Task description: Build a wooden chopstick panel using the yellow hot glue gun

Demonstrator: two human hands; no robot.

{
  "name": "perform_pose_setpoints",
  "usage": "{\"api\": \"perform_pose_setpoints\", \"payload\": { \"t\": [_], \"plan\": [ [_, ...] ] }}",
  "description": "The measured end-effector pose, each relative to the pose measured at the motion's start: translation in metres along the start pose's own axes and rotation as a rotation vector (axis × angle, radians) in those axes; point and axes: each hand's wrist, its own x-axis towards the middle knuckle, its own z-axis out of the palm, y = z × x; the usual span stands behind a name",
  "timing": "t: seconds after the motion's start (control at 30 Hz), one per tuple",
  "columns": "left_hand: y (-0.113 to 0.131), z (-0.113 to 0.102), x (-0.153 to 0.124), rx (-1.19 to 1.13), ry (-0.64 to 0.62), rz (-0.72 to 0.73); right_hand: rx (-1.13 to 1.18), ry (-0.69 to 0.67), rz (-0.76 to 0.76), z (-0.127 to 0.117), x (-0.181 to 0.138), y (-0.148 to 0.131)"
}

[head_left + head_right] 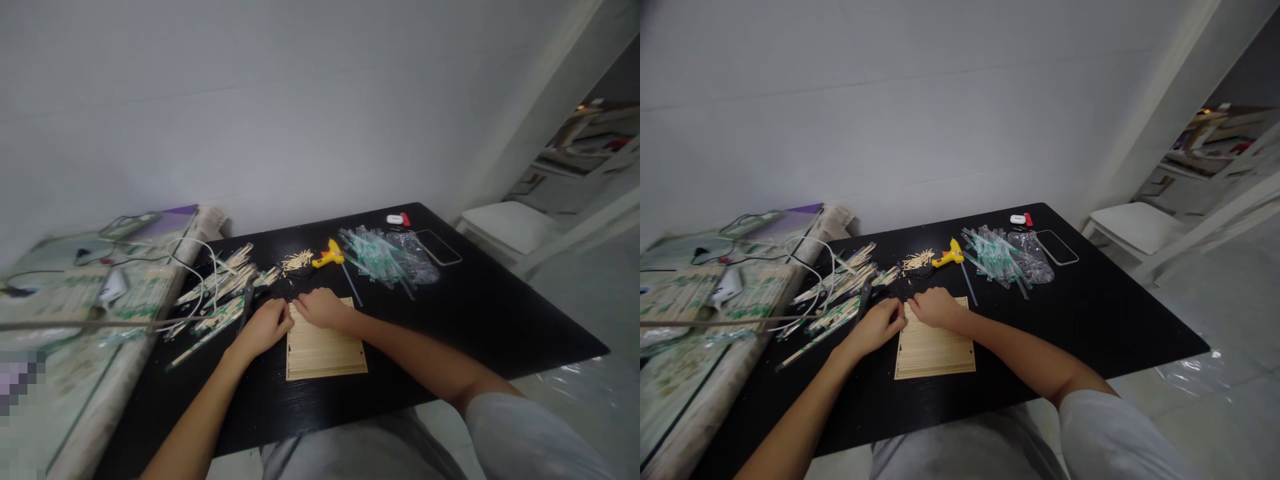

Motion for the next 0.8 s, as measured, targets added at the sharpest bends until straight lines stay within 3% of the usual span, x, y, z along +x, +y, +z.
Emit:
{"api": "perform_pose_setpoints", "payload": {
  "t": [0.57, 0.8],
  "plan": [
    [0.003, 0.004, 0.002, 0.150, 0.003, -0.026, -0.004, 0.010, -0.004, 0.000, 0.001, 0.000],
    [-0.019, -0.002, 0.002, 0.182, 0.111, -0.116, 0.002, 0.023, 0.006, 0.001, 0.002, 0.001]
  ]
}}
